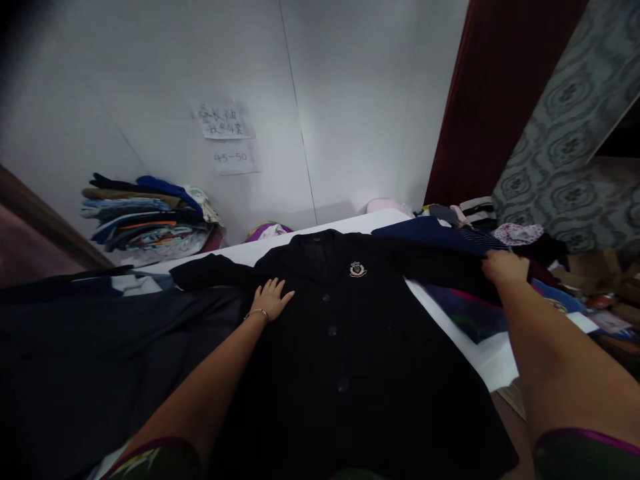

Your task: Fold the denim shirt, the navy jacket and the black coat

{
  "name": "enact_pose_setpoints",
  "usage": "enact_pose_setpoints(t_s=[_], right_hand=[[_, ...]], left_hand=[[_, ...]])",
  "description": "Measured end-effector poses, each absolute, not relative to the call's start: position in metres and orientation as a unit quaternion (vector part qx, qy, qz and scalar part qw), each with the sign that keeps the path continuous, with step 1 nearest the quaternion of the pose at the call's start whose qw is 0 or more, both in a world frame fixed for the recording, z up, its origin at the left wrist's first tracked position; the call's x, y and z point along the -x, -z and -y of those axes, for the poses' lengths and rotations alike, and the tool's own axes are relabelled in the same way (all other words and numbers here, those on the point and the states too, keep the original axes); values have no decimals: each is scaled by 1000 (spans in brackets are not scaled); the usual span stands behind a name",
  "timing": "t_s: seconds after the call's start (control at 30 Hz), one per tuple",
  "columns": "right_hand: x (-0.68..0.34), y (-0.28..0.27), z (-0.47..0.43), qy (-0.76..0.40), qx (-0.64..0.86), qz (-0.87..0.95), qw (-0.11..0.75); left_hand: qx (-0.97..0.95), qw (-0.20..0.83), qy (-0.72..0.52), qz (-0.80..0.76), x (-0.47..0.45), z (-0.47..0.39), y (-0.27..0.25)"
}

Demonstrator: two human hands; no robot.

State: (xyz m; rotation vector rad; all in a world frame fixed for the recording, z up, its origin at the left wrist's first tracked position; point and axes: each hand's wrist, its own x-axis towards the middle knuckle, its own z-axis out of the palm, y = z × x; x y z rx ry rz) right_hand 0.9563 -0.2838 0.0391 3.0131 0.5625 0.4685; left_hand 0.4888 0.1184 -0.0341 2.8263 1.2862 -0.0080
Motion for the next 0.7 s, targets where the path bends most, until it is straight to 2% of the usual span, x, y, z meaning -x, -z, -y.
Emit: enact_pose_setpoints(t_s=[0.2, 0.4, 0.6, 0.7], right_hand=[[-944, -93, 261, -204, -966, -159, -2], [-936, -126, 252, -95, -984, -153, -5], [-912, -181, 246, -59, -971, -228, 51], [-886, -210, 238, -5, -952, -305, 23]], left_hand=[[-910, 16, 0, -414, -489, -119, 35], [-910, 20, -9, -414, -490, -121, 36], [-911, 33, -11, -412, -490, -122, 36], [-909, 55, -9, -414, -490, -121, 31]])
